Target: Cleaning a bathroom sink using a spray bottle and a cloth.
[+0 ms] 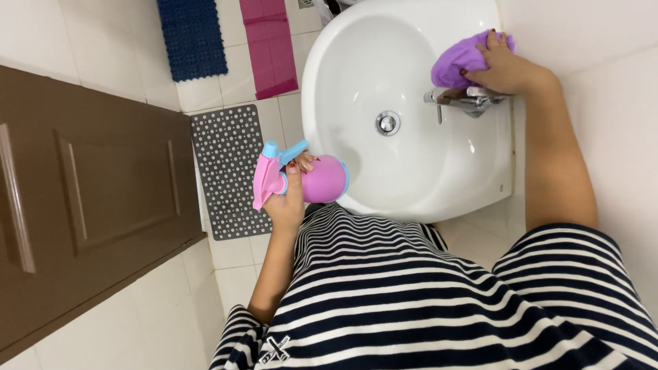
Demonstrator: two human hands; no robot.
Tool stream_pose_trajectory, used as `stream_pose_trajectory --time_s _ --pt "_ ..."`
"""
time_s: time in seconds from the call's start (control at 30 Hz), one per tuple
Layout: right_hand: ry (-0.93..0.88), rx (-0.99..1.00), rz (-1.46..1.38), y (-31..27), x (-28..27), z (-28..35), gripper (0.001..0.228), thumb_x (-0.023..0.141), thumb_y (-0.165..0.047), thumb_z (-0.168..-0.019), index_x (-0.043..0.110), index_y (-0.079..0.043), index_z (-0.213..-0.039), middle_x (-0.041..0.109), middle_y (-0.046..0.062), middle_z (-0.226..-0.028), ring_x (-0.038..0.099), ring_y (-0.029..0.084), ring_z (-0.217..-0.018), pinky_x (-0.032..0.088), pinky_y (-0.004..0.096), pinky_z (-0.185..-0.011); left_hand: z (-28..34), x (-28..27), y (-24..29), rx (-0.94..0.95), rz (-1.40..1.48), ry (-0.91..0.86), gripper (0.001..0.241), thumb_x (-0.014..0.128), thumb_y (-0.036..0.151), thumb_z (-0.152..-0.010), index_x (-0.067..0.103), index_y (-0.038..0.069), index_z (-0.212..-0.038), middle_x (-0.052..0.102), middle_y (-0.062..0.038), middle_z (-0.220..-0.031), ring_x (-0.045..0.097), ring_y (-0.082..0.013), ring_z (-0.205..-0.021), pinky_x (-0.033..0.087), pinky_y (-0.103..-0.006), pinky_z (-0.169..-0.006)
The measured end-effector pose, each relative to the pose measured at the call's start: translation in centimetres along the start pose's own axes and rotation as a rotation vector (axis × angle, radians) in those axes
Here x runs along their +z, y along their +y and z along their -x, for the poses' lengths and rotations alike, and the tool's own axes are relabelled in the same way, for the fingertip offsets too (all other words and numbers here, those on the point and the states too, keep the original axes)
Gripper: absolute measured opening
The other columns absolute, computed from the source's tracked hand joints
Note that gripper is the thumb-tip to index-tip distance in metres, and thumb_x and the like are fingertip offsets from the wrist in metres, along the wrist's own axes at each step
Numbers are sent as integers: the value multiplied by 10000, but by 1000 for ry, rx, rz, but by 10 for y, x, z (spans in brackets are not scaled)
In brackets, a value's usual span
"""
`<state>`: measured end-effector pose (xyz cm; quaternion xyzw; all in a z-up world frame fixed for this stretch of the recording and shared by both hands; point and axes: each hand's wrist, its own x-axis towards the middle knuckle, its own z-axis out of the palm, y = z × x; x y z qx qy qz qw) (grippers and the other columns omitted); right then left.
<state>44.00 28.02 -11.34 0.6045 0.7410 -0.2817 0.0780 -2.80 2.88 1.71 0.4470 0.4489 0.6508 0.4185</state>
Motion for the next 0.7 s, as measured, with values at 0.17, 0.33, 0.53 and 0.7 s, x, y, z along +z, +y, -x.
stream_pose_trajectory --time_s 0.17,0.33,0.53,0.7 --pt "-46 263 -328 -80 -41 90 860 419 -672 -920 541 -17 -1464 251 267 -1629 142 337 -1570 187 425 -1209 2 -4 6 33 12 -49 150 505 81 -1115 555 -59 -1124 635 -126 -961 657 -244 -984 587 -481 -1020" --pt "233 263 -760 -59 -8 117 904 225 -737 -1043 580 25 -1376 576 232 -1413 480 296 -1340 308 385 -1141 10 -15 10 51 -7 -23 134 529 85 -1114 546 -48 -1110 646 -128 -940 667 -244 -940 604 -472 -979" --pt "505 383 -455 -112 11 152 662 398 -601 -1124 604 27 -1163 641 288 -1146 585 442 -1093 447 538 -1014 21 -24 9 35 -10 -44 132 501 65 -1113 549 -57 -1118 649 -138 -948 670 -246 -942 599 -474 -969" --pt "1006 103 21 -101 100 161 445 652 -365 -1126 600 72 -1057 611 265 -1083 535 444 -1014 421 548 -917 25 -25 11 20 2 -47 137 491 48 -1104 563 -66 -1124 632 -132 -946 656 -233 -932 606 -480 -968"
